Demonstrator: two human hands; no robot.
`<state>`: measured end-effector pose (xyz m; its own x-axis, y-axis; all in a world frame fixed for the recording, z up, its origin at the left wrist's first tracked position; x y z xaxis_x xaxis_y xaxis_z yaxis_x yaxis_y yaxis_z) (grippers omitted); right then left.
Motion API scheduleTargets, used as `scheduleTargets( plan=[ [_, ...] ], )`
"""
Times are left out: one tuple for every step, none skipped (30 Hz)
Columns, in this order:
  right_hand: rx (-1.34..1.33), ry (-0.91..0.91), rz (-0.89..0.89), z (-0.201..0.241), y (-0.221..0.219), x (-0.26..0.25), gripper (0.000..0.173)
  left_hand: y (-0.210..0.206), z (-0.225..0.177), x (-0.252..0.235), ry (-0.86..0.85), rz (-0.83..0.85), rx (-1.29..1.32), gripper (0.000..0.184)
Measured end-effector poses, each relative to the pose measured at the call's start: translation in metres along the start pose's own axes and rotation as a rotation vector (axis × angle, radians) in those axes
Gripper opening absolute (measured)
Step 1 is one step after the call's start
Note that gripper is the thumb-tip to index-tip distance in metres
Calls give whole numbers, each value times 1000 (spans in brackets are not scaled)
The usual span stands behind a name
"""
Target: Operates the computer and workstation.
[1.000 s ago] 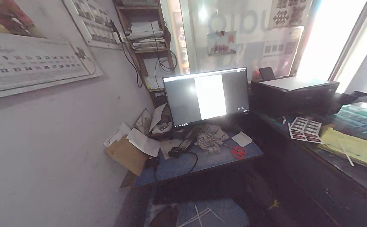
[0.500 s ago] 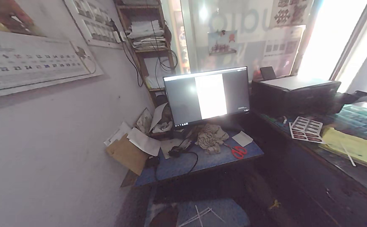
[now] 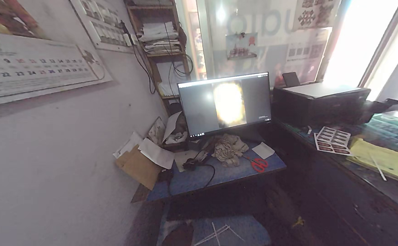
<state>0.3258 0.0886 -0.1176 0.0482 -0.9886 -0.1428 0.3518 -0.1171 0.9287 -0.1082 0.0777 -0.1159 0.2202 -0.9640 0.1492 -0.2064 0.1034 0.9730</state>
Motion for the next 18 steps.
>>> scheduleTargets(
  plan=[
    [-3,6,-10,0,-1,0,54,1,0,0,4,-4,1,55],
    [-3,10,-21,0,-1,0,54,1,0,0,5,-6,3,55],
    [-4,12,-26,0,0,0,53,1,-1,0,4,-3,2,55],
    [-10,12,-27,0,0,0,53,1,-1,-1,-1,-2,3,55],
    [-12,13,-29,0,0,0,53,1,-1,-1,-5,1,8,55],
    [-7,14,-33,0,0,0,53,1,-1,-1,-3,4,8,55],
    [-3,13,-37,-1,0,0,52,1,-1,-1,-1,7,5,56],
    [2,17,-46,-1,-1,-1,52,2,-2,0,0,6,3,56],
    [4,24,-56,-2,-1,-1,51,2,-2,1,1,4,0,56],
    [4,29,-56,-1,-1,-1,51,2,-2,1,3,1,-4,56],
    [5,33,-56,-1,-1,-1,51,2,-2,1,4,-3,-6,56],
    [7,37,-54,-2,-2,-1,52,1,-1,1,4,-10,-5,56],
    [7,37,-55,-2,-2,-1,52,0,-1,0,3,-18,-5,56],
    [-1,33,-54,-3,-2,-1,52,0,0,-1,2,-18,-6,56],
    [-10,27,-53,-3,-2,-1,52,-1,0,-2,1,-15,-7,57],
    [-17,22,-53,-3,-2,-1,52,-2,0,-2,1,-10,-8,57],
    [-29,17,-50,-3,-1,-1,52,-2,1,-1,-1,-8,-5,57],
    [-38,14,-43,-2,-1,0,52,-3,1,-1,-2,-3,-3,57]
  ],
)
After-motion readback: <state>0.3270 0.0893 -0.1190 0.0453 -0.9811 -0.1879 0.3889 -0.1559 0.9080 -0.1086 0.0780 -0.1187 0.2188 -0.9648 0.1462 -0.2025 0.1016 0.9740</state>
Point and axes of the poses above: each hand's wrist, its own x-axis away from the middle knuckle, its own y-axis out of the back of the hand, z = x × y, the point moved 4 cm from there along -x, towards the middle knuckle, and after that the axes turned 7 degrees about y, right-handed, at the moved point
